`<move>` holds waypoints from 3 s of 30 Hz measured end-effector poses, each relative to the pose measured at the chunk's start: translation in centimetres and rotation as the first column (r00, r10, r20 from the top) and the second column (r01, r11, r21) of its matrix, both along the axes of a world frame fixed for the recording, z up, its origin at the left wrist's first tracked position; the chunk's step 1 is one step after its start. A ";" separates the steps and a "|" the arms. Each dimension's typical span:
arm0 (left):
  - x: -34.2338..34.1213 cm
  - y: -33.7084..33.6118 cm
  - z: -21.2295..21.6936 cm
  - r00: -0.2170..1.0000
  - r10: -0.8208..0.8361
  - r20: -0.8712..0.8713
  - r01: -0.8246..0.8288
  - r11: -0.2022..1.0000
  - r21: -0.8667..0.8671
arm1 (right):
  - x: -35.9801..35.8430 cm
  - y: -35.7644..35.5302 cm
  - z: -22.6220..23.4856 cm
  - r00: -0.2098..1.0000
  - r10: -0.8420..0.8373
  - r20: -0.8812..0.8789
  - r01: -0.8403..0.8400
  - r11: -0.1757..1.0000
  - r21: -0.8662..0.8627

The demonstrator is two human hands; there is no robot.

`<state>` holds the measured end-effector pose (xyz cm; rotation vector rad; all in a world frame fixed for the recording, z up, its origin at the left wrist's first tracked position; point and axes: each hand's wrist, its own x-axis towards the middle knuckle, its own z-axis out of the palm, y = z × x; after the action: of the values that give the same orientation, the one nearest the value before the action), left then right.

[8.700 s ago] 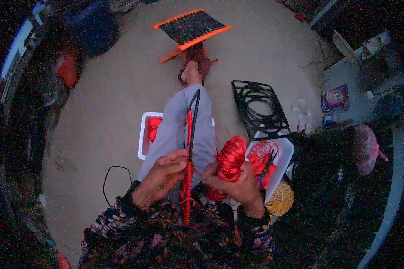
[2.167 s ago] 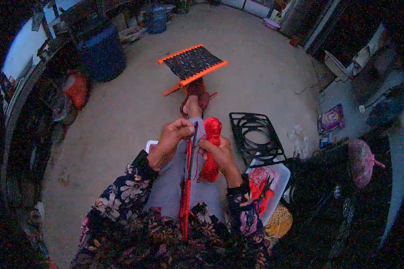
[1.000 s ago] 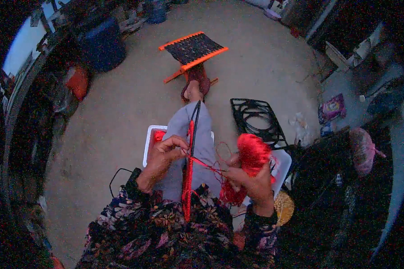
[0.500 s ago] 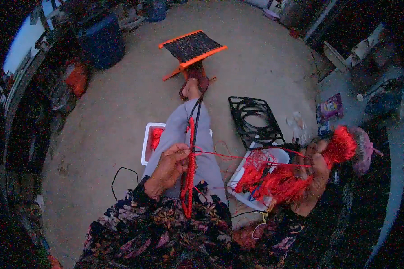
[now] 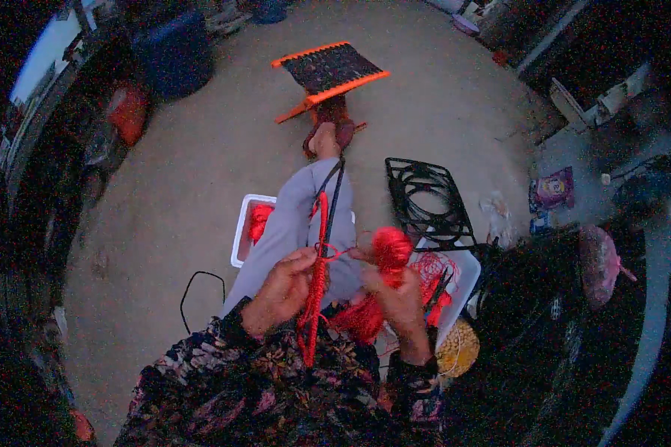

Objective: Weaving red synthetic cord onto a black metal furniture frame.

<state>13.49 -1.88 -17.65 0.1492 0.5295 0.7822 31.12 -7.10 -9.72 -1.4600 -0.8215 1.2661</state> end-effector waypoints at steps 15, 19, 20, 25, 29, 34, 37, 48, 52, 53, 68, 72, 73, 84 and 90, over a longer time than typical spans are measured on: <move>1.0 -0.3 -0.2 0.984 0.030 0.176 0.000 0.986 -0.169 | -0.6 1.4 -1.1 0.979 0.141 0.147 -0.115 0.978 -0.173; 0.8 -0.3 0.2 0.982 0.006 0.190 0.028 0.984 -0.173 | -0.1 1.4 0.1 0.994 0.060 0.091 -0.052 0.995 -0.085; 0.8 -0.2 0.5 0.984 -0.004 0.178 0.034 0.986 -0.164 | -0.2 1.5 0.6 0.994 0.063 0.084 -0.058 0.996 -0.062; 0.6 0.1 0.4 0.958 -0.070 0.278 0.120 0.979 -0.167 | -0.9 1.0 3.3 0.992 0.127 -0.029 -0.127 0.992 -0.026; 0.8 0.2 0.2 0.961 -0.039 0.275 0.089 0.981 -0.173 | -2.0 1.4 5.5 0.971 0.182 -0.154 -0.190 0.981 -0.037; 1.6 -0.2 -0.2 0.992 -0.046 0.119 0.059 0.992 -0.109 | -3.6 1.9 5.7 0.967 0.228 -0.111 -0.235 0.970 -0.055; 2.0 -0.4 -0.7 0.992 -0.040 0.118 0.052 0.993 -0.105 | -5.3 2.3 6.2 0.969 0.241 -0.047 -0.244 0.966 -0.080; -0.9 0.7 1.4 0.844 0.347 -0.409 -0.098 0.850 0.518 | -1.8 1.8 10.5 0.938 0.225 0.264 -0.236 0.972 0.010; -0.8 1.3 5.7 0.625 0.694 -0.357 0.244 0.261 0.934 | -1.6 2.8 11.3 0.882 0.183 0.435 -0.240 0.968 0.079; -0.6 1.4 6.4 0.594 0.748 -0.297 0.350 0.093 0.932 | -1.8 3.0 11.4 0.876 0.177 0.448 -0.263 0.955 0.138; -1.8 3.0 3.0 0.871 0.179 -0.458 -0.028 0.949 0.315 | 5.0 0.3 -3.5 0.378 0.323 0.867 -0.686 0.727 0.028; -2.4 3.1 1.7 0.787 0.169 -0.594 0.007 0.959 0.283 | 2.3 1.1 -7.6 0.107 0.453 0.885 -0.685 0.679 -0.265; -2.7 3.2 1.4 0.767 0.189 -0.613 0.035 0.942 0.335 | 1.6 1.5 -8.6 0.052 0.442 0.895 -0.641 0.702 -0.309; -2.6 3.8 1.4 0.652 0.099 -0.752 0.364 0.829 0.425 | -1.4 7.2 -10.9 0.599 0.457 0.657 -0.648 0.759 0.064; -3.2 3.2 2.9 0.524 0.443 -0.728 0.270 0.724 0.635 | 0.2 5.9 -6.9 0.569 0.272 0.776 -0.602 0.781 0.168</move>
<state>10.27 1.32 -14.73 1.3163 1.1874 0.9661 31.35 -1.19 -16.59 -1.4122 -1.9980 0.7189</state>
